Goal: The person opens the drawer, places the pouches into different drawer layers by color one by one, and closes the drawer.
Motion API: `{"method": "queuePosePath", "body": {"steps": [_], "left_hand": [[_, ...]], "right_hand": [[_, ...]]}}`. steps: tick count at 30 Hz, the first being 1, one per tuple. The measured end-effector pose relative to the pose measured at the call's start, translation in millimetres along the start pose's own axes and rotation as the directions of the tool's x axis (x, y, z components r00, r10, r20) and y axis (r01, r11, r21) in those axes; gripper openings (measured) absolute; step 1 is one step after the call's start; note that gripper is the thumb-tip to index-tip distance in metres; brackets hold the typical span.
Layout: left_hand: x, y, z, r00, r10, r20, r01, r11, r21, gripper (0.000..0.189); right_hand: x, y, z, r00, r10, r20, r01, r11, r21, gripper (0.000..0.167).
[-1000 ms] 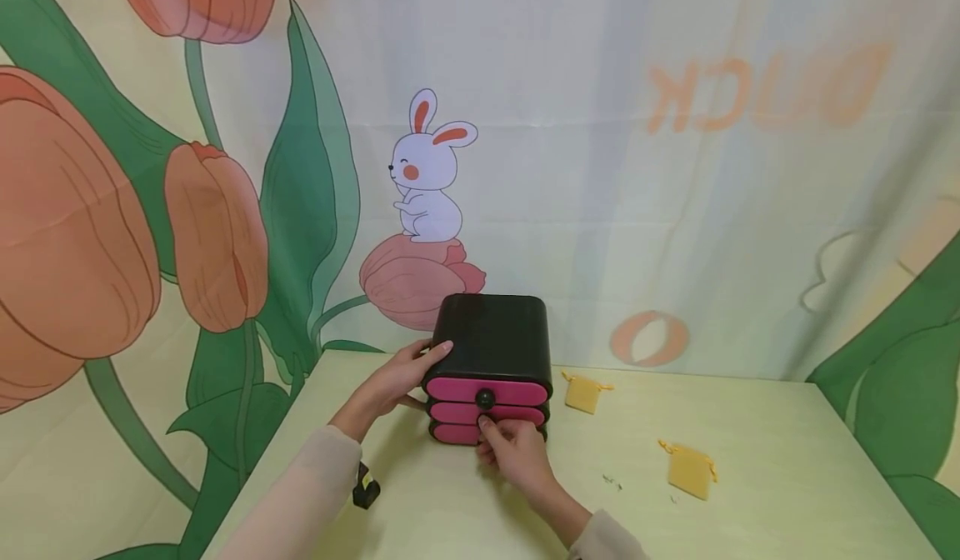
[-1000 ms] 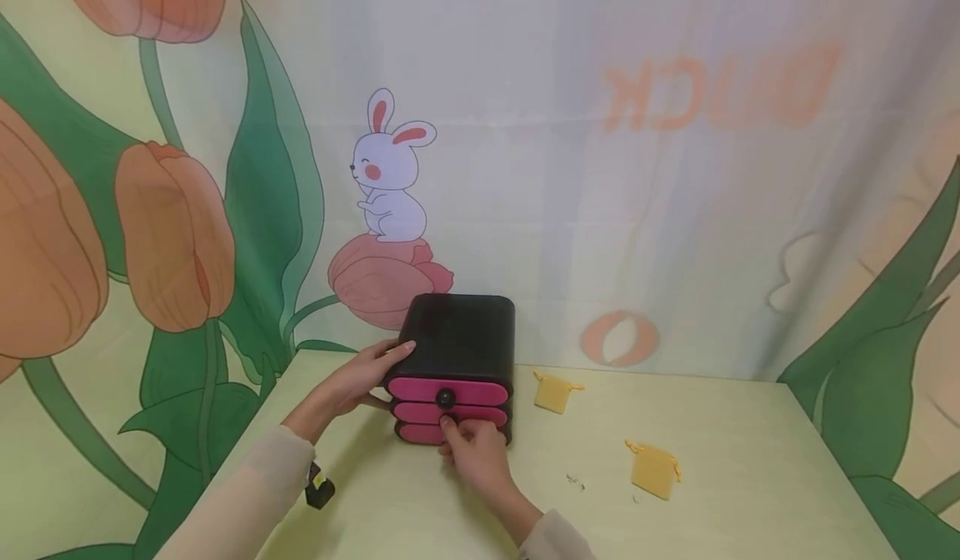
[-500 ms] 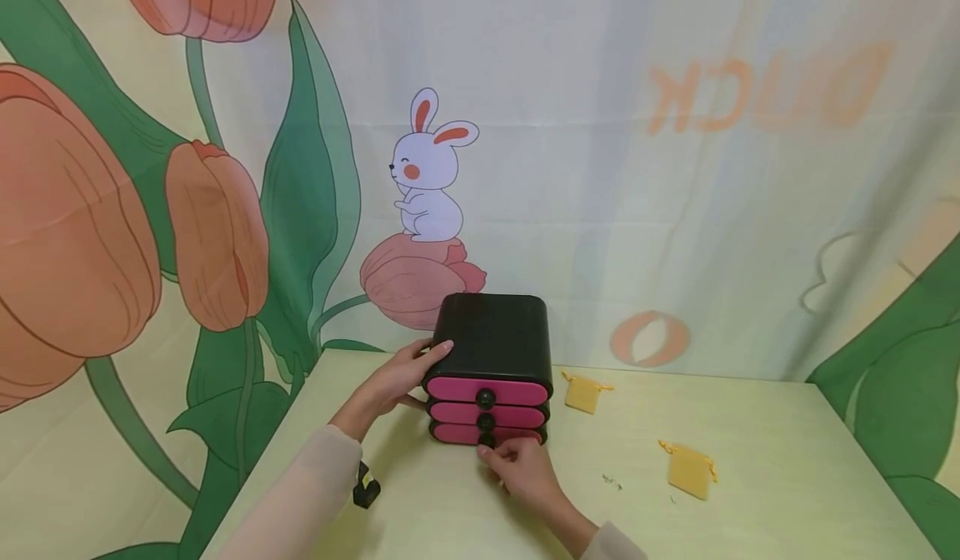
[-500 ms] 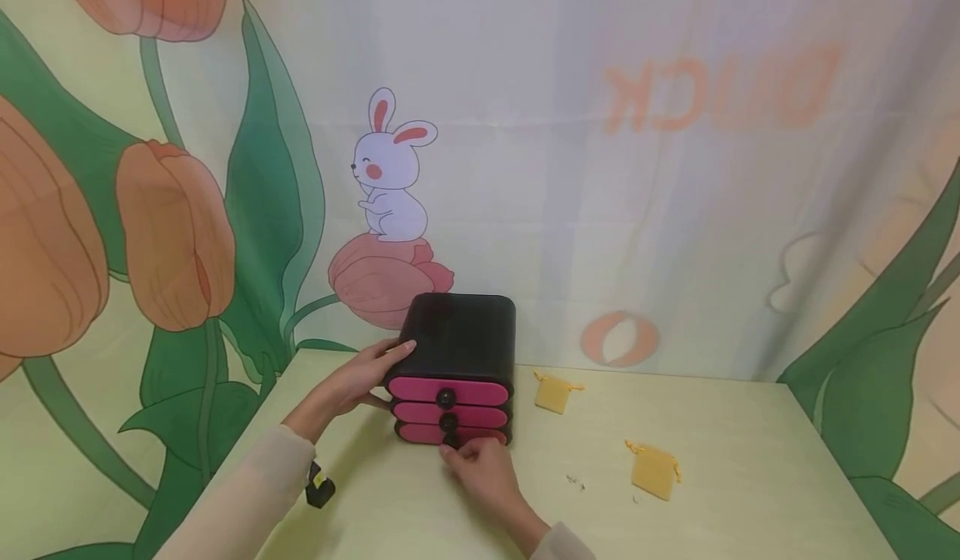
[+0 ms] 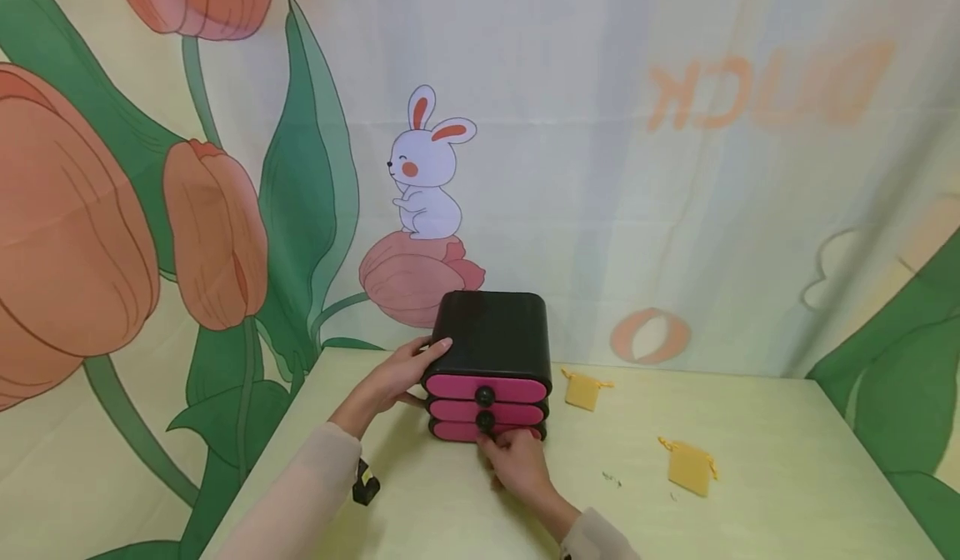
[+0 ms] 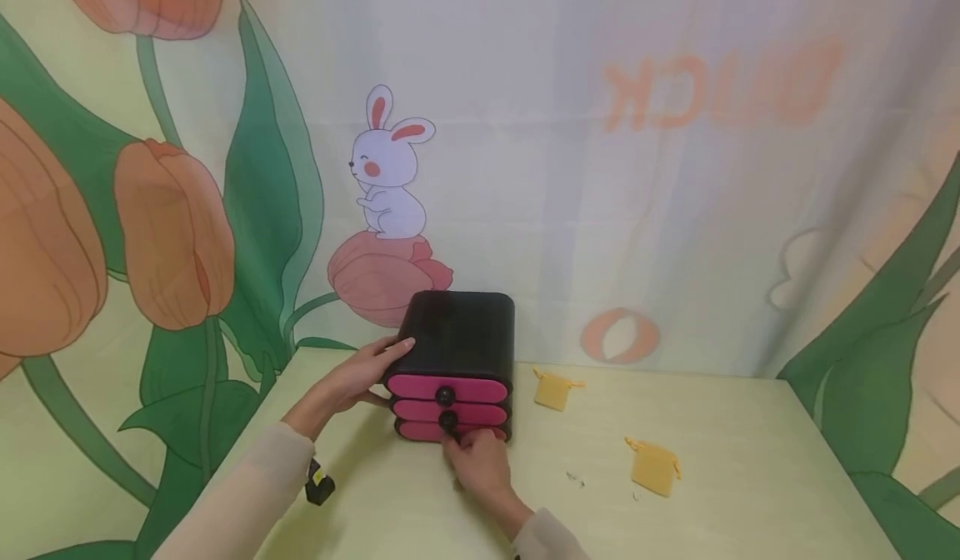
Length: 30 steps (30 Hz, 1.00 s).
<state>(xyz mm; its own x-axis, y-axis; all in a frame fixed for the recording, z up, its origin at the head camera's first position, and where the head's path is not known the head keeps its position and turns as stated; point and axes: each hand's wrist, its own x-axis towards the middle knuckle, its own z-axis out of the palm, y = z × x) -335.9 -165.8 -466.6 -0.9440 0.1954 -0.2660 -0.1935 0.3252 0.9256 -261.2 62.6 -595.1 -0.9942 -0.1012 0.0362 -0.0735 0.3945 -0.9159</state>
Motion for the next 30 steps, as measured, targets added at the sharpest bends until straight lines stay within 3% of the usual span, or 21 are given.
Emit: {"method": "queuePosePath", "body": {"steps": [4,8,20,30], "left_hand": [[0.9,1.6,-0.7,1.0,-0.004,-0.001,0.004,1.0,0.015,0.102],[2.0,0.2,-1.4,1.0,-0.012,-0.006,0.012,1.0,0.026,0.105],[3.2,-1.1,0.0,1.0,-0.014,-0.012,0.014,0.999,0.045,0.107],[4.2,-1.1,-0.5,1.0,-0.012,-0.008,0.012,0.999,0.035,0.107]], "right_hand": [[-6.1,-4,-1,0.996,0.061,0.061,-0.065,0.995,0.078,0.042],[-18.8,-7,-2,0.988,0.111,0.107,-0.121,0.988,0.092,0.042],[-60.5,-12,2,0.972,0.193,0.135,-0.205,0.975,0.083,0.04],[-67.3,-10,3,0.972,0.181,0.147,-0.186,0.982,0.02,0.041]]}}
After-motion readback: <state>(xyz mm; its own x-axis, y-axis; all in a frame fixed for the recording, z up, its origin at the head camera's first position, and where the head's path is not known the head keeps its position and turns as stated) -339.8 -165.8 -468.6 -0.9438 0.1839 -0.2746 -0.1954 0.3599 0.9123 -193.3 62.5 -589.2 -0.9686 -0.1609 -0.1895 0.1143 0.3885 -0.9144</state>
